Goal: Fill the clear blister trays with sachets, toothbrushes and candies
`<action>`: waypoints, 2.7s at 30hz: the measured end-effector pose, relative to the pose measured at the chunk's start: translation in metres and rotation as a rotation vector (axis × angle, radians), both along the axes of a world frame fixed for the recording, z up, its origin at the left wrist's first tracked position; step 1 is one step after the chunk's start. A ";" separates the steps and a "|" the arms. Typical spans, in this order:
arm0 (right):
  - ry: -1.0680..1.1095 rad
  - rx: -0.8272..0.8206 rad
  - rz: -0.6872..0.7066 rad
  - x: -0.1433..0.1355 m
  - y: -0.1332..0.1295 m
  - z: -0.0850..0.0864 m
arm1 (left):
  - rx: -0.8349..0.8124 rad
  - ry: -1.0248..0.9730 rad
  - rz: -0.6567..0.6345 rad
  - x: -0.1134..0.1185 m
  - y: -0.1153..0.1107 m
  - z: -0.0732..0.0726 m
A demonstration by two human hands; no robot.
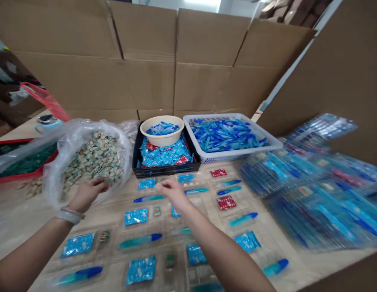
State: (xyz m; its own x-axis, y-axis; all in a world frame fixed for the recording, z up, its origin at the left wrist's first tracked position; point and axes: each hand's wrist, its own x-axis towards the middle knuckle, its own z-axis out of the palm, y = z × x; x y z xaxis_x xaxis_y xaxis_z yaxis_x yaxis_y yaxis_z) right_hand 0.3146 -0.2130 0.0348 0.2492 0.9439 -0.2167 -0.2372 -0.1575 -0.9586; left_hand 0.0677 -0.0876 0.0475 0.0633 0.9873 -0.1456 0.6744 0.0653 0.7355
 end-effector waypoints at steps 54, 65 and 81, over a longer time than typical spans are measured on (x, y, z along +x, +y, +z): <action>-1.554 0.131 0.340 0.128 -0.092 -0.019 | 0.495 0.285 -0.853 0.308 -0.084 -0.052; -1.411 -0.075 0.024 0.176 -0.027 -0.036 | 0.449 0.152 -0.801 0.306 -0.082 -0.052; -1.407 -0.080 0.069 0.178 -0.008 -0.029 | 0.416 0.188 -0.849 0.293 -0.083 -0.047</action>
